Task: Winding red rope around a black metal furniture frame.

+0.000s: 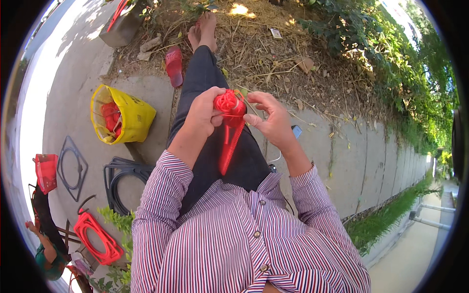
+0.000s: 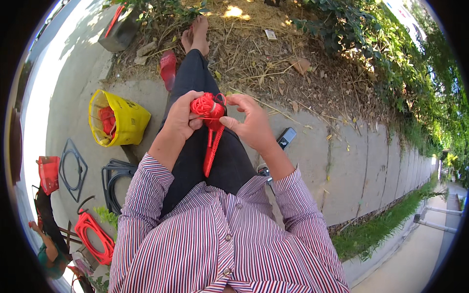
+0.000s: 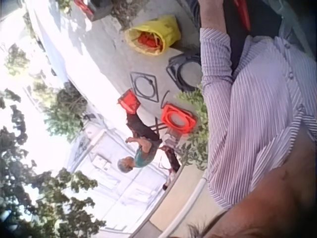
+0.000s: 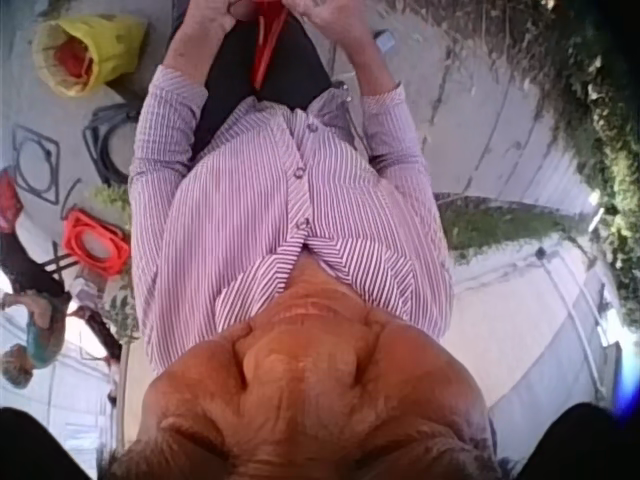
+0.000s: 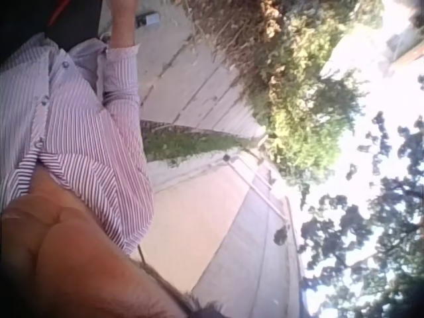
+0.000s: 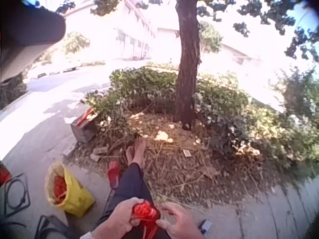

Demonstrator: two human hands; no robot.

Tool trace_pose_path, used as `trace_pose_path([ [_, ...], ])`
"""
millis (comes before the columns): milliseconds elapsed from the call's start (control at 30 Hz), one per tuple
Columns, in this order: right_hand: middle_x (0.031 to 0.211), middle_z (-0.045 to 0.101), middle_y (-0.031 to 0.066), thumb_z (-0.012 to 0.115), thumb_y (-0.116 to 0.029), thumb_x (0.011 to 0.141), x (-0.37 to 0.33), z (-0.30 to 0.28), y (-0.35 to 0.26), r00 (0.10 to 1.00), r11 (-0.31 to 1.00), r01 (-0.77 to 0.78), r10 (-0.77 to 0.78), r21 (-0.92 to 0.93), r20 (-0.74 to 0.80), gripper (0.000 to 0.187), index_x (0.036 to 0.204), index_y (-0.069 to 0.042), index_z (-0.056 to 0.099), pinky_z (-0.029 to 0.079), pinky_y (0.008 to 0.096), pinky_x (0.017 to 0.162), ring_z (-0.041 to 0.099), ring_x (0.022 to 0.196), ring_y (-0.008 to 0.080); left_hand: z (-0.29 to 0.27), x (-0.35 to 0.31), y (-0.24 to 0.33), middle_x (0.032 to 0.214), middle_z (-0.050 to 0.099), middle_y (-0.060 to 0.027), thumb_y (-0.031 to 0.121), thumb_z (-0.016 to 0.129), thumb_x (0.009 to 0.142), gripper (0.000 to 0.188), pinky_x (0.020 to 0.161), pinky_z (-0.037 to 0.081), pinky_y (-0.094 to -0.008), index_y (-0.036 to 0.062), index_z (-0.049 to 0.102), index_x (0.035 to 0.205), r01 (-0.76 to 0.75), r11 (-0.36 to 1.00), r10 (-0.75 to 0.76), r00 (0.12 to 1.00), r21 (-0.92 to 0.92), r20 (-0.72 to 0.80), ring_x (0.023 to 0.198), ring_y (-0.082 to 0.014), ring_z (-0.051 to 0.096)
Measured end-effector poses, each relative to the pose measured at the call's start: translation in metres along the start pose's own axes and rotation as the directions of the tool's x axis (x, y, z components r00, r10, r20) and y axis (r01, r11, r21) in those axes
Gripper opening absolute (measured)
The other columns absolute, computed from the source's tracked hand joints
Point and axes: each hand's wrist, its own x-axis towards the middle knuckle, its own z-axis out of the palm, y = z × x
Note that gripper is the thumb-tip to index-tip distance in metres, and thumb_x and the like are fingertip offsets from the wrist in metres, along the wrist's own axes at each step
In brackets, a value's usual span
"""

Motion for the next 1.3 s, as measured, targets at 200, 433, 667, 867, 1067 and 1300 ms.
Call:
trace_pose_path([
  [200,0.113,0.063,0.0121,0.062,-0.017,0.092,0.012,-0.014,-0.015,0.978,0.760,0.004,0.133,0.650,-0.162,0.027,0.114,-0.003,0.059,0.045,0.0384,0.096,0.059,0.109,0.0246,0.020,-0.009,-0.006,0.056,0.049,0.0029,0.029,0.060,0.088,0.026,0.034,0.022,-0.0218,0.0121,0.053,0.069,0.158,0.972,-0.077,0.914,-0.174,0.398,0.034,-0.0074,0.029],
  [433,0.083,0.054,0.0058,0.043,-0.034,0.100,-0.008,-0.133,-0.033,0.975,0.233,0.147,0.129,0.961,-0.180,0.034,0.111,-0.004,0.055,0.046,0.0358,0.075,0.053,0.074,0.0184,0.022,-0.004,-0.026,0.071,0.062,-0.0102,0.031,0.055,0.093,0.023,0.037,0.024,-0.0240,0.0095,0.053,0.083,0.224,0.974,-0.223,0.959,0.017,0.175,0.040,-0.0074,0.032],
  [667,0.066,0.036,-0.0010,0.038,-0.034,0.102,-0.108,-0.183,-0.063,0.991,0.450,-0.071,0.137,0.890,0.010,0.035,0.114,-0.003,0.048,0.032,0.0267,0.048,0.030,0.049,0.0081,0.021,0.010,-0.030,0.072,0.066,-0.0138,0.024,0.046,0.093,0.023,0.033,0.022,-0.0230,0.0047,0.055,0.084,0.328,0.945,-0.320,0.918,0.004,0.233,0.035,-0.0072,0.031],
  [867,0.064,0.043,-0.0003,0.045,-0.033,0.099,-0.166,-0.171,-0.025,0.912,0.633,-0.169,0.392,0.756,-0.124,0.035,0.114,-0.003,0.049,0.031,0.0258,0.042,0.036,0.046,0.0087,0.021,0.007,-0.034,0.068,0.066,-0.0123,0.015,0.052,0.083,0.017,0.032,0.020,-0.0221,0.0045,0.059,0.072,0.328,0.944,-0.312,0.919,-0.029,0.240,0.034,-0.0053,0.030],
  [1067,0.072,0.055,0.0013,0.055,-0.023,0.096,-0.187,-0.108,0.014,0.729,0.648,-0.497,0.672,0.576,-0.127,0.026,0.113,-0.002,0.055,0.044,0.0253,0.049,0.051,0.052,0.0105,0.018,0.000,-0.035,0.066,0.065,-0.0101,0.014,0.055,0.079,0.013,0.031,0.019,-0.0218,0.0070,0.058,0.068,0.291,0.954,-0.270,0.939,-0.071,0.213,0.034,-0.0052,0.030],
  [1300,0.102,0.060,0.0017,0.053,-0.023,0.097,-0.204,-0.060,0.031,0.822,0.771,-0.569,0.543,0.285,0.171,0.035,0.126,-0.003,0.052,0.046,0.0243,0.074,0.055,0.086,0.0078,0.023,-0.010,-0.040,0.061,0.060,-0.0055,0.013,0.053,0.075,0.010,0.032,0.020,-0.0214,0.0094,0.056,0.066,0.241,0.970,-0.237,0.967,-0.032,0.092,0.037,-0.0047,0.031],
])
